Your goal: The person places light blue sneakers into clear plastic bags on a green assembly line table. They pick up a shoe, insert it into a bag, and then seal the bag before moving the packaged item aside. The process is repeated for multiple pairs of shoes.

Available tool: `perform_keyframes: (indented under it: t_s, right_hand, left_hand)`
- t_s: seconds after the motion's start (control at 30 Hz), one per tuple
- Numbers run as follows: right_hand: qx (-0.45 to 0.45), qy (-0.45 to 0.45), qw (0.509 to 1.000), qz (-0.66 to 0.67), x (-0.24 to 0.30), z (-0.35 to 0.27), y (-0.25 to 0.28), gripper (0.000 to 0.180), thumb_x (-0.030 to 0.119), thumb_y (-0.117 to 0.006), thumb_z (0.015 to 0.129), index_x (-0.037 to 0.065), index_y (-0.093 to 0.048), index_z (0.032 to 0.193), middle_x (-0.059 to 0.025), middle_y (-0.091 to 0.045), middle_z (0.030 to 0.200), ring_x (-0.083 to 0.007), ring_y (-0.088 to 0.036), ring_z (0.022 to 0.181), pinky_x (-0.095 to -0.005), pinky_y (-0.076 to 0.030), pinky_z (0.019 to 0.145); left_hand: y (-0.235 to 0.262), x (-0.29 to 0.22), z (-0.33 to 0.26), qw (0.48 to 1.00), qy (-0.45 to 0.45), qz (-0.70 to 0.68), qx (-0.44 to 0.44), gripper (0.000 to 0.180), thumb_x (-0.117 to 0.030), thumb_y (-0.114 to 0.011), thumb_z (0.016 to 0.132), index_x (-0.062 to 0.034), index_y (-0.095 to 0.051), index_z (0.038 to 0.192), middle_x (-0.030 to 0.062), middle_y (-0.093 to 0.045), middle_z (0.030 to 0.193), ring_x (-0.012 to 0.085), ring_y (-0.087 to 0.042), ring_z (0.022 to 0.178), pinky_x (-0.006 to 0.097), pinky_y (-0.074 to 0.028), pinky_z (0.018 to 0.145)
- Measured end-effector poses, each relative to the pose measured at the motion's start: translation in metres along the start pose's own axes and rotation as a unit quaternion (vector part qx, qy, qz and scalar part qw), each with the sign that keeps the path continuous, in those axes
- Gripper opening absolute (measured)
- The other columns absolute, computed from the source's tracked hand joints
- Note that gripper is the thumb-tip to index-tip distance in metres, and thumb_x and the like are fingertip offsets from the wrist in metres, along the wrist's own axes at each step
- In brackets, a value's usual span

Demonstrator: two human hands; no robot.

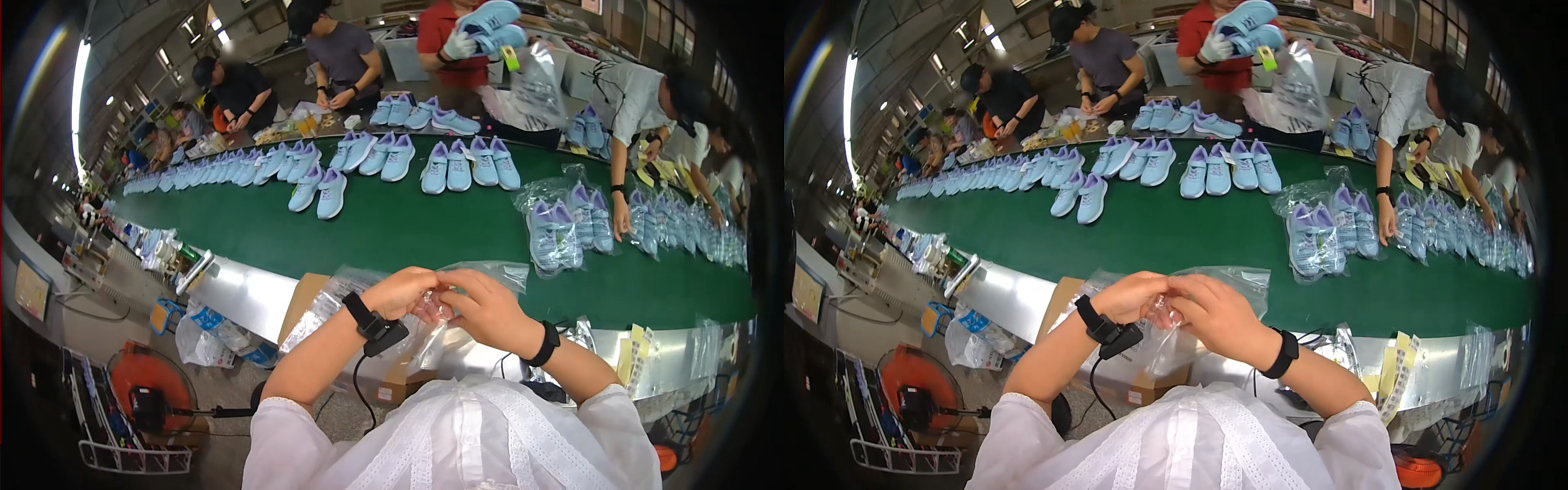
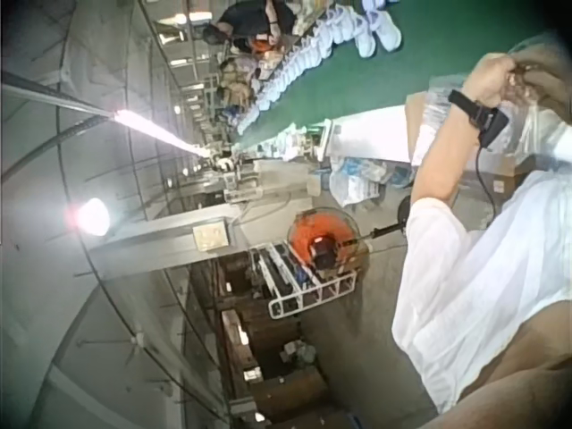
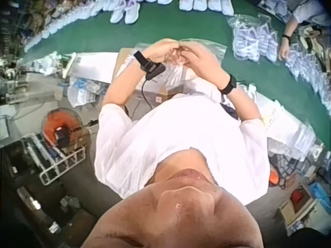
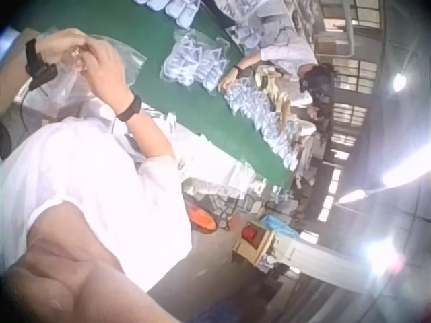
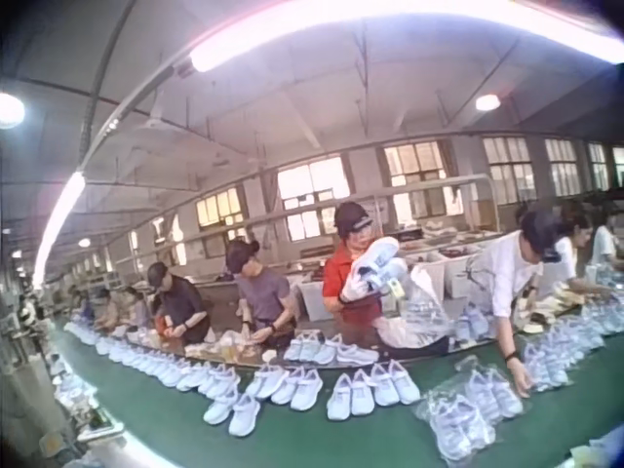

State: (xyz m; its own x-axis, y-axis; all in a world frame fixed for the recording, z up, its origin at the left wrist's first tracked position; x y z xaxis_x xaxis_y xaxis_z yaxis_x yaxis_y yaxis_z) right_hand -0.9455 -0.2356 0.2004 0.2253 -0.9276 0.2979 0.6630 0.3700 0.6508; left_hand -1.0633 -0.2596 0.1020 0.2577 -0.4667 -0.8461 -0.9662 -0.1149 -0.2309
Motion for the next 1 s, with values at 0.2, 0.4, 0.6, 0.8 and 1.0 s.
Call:
perform_keyframes:
  t_s: [0.2,0.4,0.6,0.8,1.0]
  right_hand:
    - [0.042,0.129,0.991,0.018,0.007,-0.03,-0.011,0.012,0.01,-0.06,0.068,0.006,-0.051,0.074,-0.0063,-0.057,0.082,-0.0228,-0.058,0.079,-0.0378,-0.048,0.072]
    - [0.226,0.082,0.971,0.002,-0.005,-0.076,-0.041,0.017,0.018,-0.06,0.07,0.006,-0.049,0.072,-0.0083,-0.051,0.069,-0.0241,-0.056,0.062,-0.0332,-0.048,0.052]
    - [0.185,-0.134,0.946,-0.228,-0.093,-0.094,-0.043,0.018,0.019,-0.064,0.066,0.004,-0.058,0.074,-0.0104,-0.054,0.078,-0.0253,-0.058,0.075,-0.0354,-0.049,0.054]
    - [0.105,0.091,0.988,-0.072,-0.016,-0.06,-0.051,0.01,0.014,-0.055,0.066,0.007,-0.062,0.066,-0.0075,-0.056,0.08,-0.0258,-0.055,0.082,-0.0332,-0.048,0.068]
    - [0.353,-0.134,0.923,0.069,-0.086,-0.134,-0.112,0.019,0.021,-0.051,0.08,0.003,-0.058,0.084,-0.0153,-0.061,0.081,-0.0322,-0.061,0.072,-0.0416,-0.047,0.061]
  left_hand:
    - [0.03,0.001,0.012,0.994,-0.082,-0.068,-0.04,0.024,-0.021,-0.045,0.092,-0.0009,-0.057,0.086,0.003,-0.055,0.057,0.0099,-0.05,0.045,0.023,-0.041,0.043]
    - [0.073,0.017,0.019,0.978,-0.094,-0.139,-0.125,0.024,-0.022,-0.044,0.093,-0.0047,-0.054,0.081,-0.0053,-0.039,0.052,0.0069,-0.038,0.041,0.023,-0.033,0.039]
    - [0.036,0.029,0.011,0.968,-0.075,-0.161,-0.179,0.025,-0.03,-0.048,0.092,-0.0076,-0.055,0.083,-0.0063,-0.036,0.056,0.0037,-0.031,0.043,0.021,-0.026,0.037]
    - [0.031,0.044,0.019,0.99,-0.032,-0.006,-0.14,0.037,-0.034,-0.041,0.095,-0.0026,-0.058,0.083,-0.0077,-0.027,0.048,0.0053,-0.024,0.039,0.023,-0.022,0.038]
    - [0.042,0.045,0.025,0.962,-0.068,-0.25,-0.085,0.039,-0.035,-0.041,0.095,-0.0004,-0.057,0.092,-0.0061,-0.036,0.051,0.0043,-0.029,0.038,0.02,-0.027,0.038]
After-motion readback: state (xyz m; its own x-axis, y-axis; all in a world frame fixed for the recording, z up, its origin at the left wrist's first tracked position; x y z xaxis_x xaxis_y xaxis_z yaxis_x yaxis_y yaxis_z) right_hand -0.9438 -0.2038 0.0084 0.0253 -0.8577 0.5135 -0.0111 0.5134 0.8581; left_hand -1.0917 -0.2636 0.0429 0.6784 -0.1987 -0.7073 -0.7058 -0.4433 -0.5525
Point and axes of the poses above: each hand's wrist, its own z-axis towards the middle knuckle, its own y-axis out of the back of the hand, x = y × z, the point moved 8 cm from there along z, towards the middle knuckle
